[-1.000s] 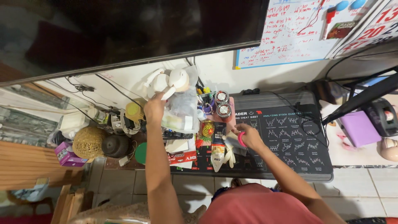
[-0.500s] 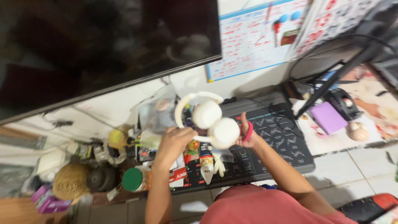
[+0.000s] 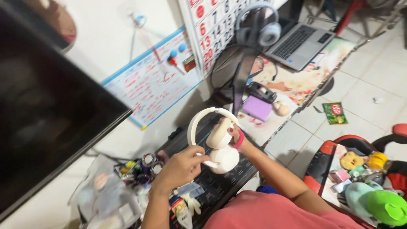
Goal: The person organizes various items on a cluttered desk, including a phone, papers, a hairbrush, a hard hat, and headphones. They move items around, place them in different locations, and occasionally pick up and examine objects.
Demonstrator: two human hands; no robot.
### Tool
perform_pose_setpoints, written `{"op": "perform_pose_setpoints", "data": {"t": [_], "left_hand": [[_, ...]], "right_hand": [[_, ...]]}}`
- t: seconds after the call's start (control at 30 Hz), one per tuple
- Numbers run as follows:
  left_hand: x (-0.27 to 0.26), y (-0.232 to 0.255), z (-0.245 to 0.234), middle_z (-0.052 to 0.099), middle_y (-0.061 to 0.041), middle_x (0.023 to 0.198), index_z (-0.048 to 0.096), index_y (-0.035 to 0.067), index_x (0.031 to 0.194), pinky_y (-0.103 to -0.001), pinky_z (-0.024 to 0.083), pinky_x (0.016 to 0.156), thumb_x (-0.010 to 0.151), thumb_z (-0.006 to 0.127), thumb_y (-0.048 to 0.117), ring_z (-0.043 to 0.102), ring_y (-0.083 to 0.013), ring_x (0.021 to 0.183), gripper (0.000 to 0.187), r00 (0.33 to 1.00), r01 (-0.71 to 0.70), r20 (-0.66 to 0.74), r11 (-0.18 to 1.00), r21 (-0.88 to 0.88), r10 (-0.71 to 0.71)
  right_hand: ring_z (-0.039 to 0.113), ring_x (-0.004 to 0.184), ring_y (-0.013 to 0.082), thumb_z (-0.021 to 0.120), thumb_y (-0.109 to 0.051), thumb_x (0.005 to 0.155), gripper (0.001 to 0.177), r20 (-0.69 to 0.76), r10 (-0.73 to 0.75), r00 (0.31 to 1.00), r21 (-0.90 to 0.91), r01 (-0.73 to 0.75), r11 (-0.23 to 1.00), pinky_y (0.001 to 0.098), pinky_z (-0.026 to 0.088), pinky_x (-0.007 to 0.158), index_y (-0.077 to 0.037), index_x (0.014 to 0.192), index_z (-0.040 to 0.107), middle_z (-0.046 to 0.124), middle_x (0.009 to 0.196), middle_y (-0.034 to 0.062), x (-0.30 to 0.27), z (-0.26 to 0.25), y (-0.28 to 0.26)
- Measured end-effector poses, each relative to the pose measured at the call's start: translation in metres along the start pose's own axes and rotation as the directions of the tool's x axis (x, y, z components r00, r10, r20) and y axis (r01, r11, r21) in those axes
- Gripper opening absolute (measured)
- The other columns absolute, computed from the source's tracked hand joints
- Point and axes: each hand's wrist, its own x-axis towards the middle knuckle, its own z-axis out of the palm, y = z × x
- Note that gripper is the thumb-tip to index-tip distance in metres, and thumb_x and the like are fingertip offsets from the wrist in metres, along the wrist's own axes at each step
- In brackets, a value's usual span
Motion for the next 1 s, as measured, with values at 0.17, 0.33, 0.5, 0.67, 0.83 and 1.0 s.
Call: {"op": "perform_pose_setpoints", "data": {"t": [0.17, 0.33, 0.5, 0.67, 0.83, 1.0], "left_hand": [[0.068, -0.018, 0.046, 0.066, -0.005, 0.122, 0.054, 0.011, 0.116, -0.034, 0.06, 0.089, 0.091, 0.073, 0.0, 0.072, -0.0186, 0.106, 0.032, 0.726, -0.354, -0.687, 0.874, -0.334, 0.032], [0.132, -0.038, 0.081, 0.074, -0.009, 0.111, 0.06, -0.001, 0.137, -0.028, 0.062, 0.08, 0.097, 0.069, 0.005, 0.069, -0.0107, 0.093, 0.042, 0.709, -0.085, -0.623, 0.838, -0.539, -0.329], [0.202, -0.059, 0.037, 0.072, -0.009, 0.111, 0.062, -0.002, 0.138, -0.025, 0.057, 0.074, 0.1, 0.065, 0.004, 0.065, -0.008, 0.09, 0.038, 0.782, -0.067, -0.574, 0.883, -0.465, -0.243], [0.266, -0.056, -0.006, 0.074, -0.005, 0.103, 0.069, 0.005, 0.131, -0.024, 0.057, 0.06, 0.093, 0.071, 0.005, 0.066, -0.0086, 0.074, 0.038, 0.824, 0.083, -0.512, 0.946, -0.314, -0.242], [0.3, -0.079, -0.026, 0.07, -0.005, 0.098, 0.071, 0.007, 0.131, -0.024, 0.052, 0.058, 0.09, 0.076, 0.006, 0.061, -0.0088, 0.069, 0.041, 0.894, 0.015, -0.416, 0.938, -0.347, -0.168], [0.316, -0.128, -0.001, 0.073, -0.004, 0.103, 0.071, 0.007, 0.132, -0.025, 0.053, 0.068, 0.093, 0.074, 0.012, 0.064, -0.0093, 0.077, 0.04, 0.909, 0.131, -0.363, 0.967, -0.22, -0.206]], "right_hand": [[0.067, 0.115, 0.0321, 0.069, -0.049, 0.09, 0.072, -0.147, -0.263, 0.953, -0.062, 0.257, 0.965, 0.0456, 0.057, 0.099, -0.001, 0.139, 0.048, 0.064, 0.127, 0.0187, 0.001, 0.003, -0.039], [0.07, 0.111, 0.0344, 0.063, -0.05, 0.091, 0.071, -0.357, -0.212, 0.91, 0.018, 0.234, 0.972, 0.0488, 0.06, 0.094, 0.001, 0.138, 0.047, 0.064, 0.125, 0.021, 0.022, -0.011, -0.08], [0.07, 0.081, 0.0312, 0.066, -0.048, 0.086, 0.068, -0.255, -0.28, 0.926, -0.288, 0.203, 0.936, 0.0407, 0.058, 0.06, -0.01, 0.133, 0.036, 0.063, 0.121, 0.0187, 0.039, -0.038, -0.138], [0.066, 0.075, 0.0192, 0.065, -0.044, 0.089, 0.055, -0.21, -0.207, 0.956, -0.53, 0.066, 0.845, 0.0294, 0.054, 0.056, -0.008, 0.128, 0.051, 0.064, 0.101, 0.0116, 0.066, -0.074, -0.18], [0.066, 0.079, 0.0138, 0.063, -0.042, 0.096, 0.042, -0.089, -0.088, 0.992, -0.791, -0.016, 0.611, 0.0278, 0.053, 0.067, -0.003, 0.109, 0.064, 0.067, 0.087, 0.0082, 0.083, -0.106, -0.176], [0.064, 0.076, 0.0155, 0.061, -0.041, 0.095, 0.038, -0.157, 0.026, 0.987, -0.766, -0.139, 0.628, 0.0317, 0.052, 0.065, -0.003, 0.101, 0.063, 0.066, 0.082, 0.009, 0.088, -0.141, -0.157]]}}
